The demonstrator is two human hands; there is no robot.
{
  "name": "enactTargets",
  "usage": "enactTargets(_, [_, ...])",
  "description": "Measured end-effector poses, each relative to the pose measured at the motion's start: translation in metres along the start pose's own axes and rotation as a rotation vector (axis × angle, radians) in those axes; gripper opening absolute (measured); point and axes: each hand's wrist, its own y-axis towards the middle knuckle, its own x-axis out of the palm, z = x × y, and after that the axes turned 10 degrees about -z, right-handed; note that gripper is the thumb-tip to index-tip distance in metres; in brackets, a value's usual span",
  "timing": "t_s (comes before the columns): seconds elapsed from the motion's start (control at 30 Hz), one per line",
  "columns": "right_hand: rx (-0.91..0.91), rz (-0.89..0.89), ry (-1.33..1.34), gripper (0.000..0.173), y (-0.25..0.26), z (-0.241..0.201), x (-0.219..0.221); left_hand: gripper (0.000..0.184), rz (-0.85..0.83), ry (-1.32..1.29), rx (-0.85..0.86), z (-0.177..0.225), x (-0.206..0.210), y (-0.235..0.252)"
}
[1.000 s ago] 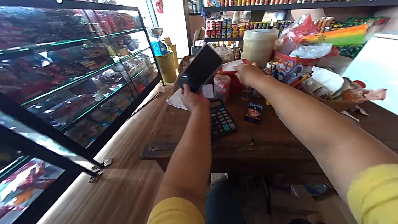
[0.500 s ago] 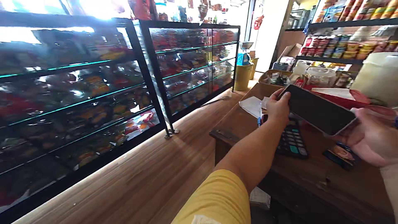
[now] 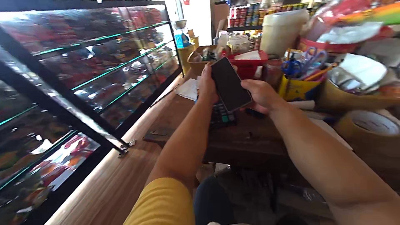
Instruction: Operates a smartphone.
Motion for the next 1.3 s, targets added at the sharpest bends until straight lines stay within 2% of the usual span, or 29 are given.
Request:
enactTargets(0.07, [-0.048, 0.071, 0.041, 0.034, 0.004, -0.001, 0.002, 0.062, -0.113, -0.146, -0.091, 0.004, 0.003, -0.003])
enactTargets(0.13, [-0.107, 0.145, 0.097, 0.035, 0.008, 0.000, 0.000, 0.065, -0.225, -0.119, -0.168, 0.002, 0.004, -0.004])
enactTargets(0.23, [-0.175, 0.237, 0.179, 0.037, 0.009, -0.004, -0.010, 0.049, -0.403, -0.022, -0.227, -0.005, 0.004, -0.004])
enactTargets(0.33, [-0.197, 0.290, 0.120, 0.038, 0.008, -0.008, -0.021, 0.040, -0.459, 0.051, -0.276, -0.003, 0.007, -0.008])
enactTargets(0.47, [-0.228, 0.263, -0.058, 0.032, 0.006, -0.007, -0.037, 0.044, -0.412, -0.006, -0.227, 0.005, 0.003, -0.006])
enactTargets(0.53, [-0.177, 0.205, -0.074, 0.025, 0.005, -0.009, -0.043, 0.046, -0.337, -0.098, -0.234, 0.012, -0.002, -0.006])
enactTargets(0.6, [-0.131, 0.150, -0.029, 0.022, 0.004, -0.011, -0.047, 0.039, -0.305, -0.154, -0.244, 0.013, -0.008, -0.004])
enactTargets(0.7, [-0.123, 0.132, 0.158, 0.034, 0.007, -0.010, -0.050, 0.044, -0.293, -0.146, -0.242, 0.012, -0.007, -0.001])
enactTargets(0.8, [-0.239, 0.039, 0.323, 0.064, 0.006, -0.012, -0.047, 0.044, -0.103, -0.234, -0.221, 0.010, 0.000, -0.001])
enactTargets(0.83, [-0.278, -0.008, 0.301, 0.066, 0.004, -0.014, -0.041, 0.042, -0.012, -0.289, -0.210, 0.011, 0.003, -0.001])
enactTargets(0.9, [-0.346, -0.156, 0.165, 0.054, 0.002, -0.009, -0.033, 0.038, 0.144, -0.418, -0.164, 0.014, 0.009, -0.002])
enactTargets(0.97, [-0.310, -0.207, 0.063, 0.058, 0.005, -0.001, -0.021, 0.036, 0.221, -0.520, -0.126, 0.017, 0.014, -0.004])
enactTargets(1.03, [-0.276, -0.159, 0.014, 0.056, 0.008, 0.004, -0.010, 0.042, 0.202, -0.521, -0.113, 0.017, 0.017, -0.006])
enactTargets(1.13, [-0.339, 0.027, 0.056, 0.042, 0.012, 0.005, -0.007, 0.049, 0.093, -0.440, -0.106, 0.010, 0.021, -0.010])
enactTargets(1.23, [-0.359, 0.196, 0.134, 0.037, 0.014, 0.000, -0.014, 0.042, -0.043, -0.374, -0.116, -0.002, 0.024, -0.014])
enactTargets(1.3, [-0.364, 0.230, 0.197, 0.037, 0.014, -0.003, -0.021, 0.028, -0.126, -0.344, -0.145, -0.002, 0.023, -0.015])
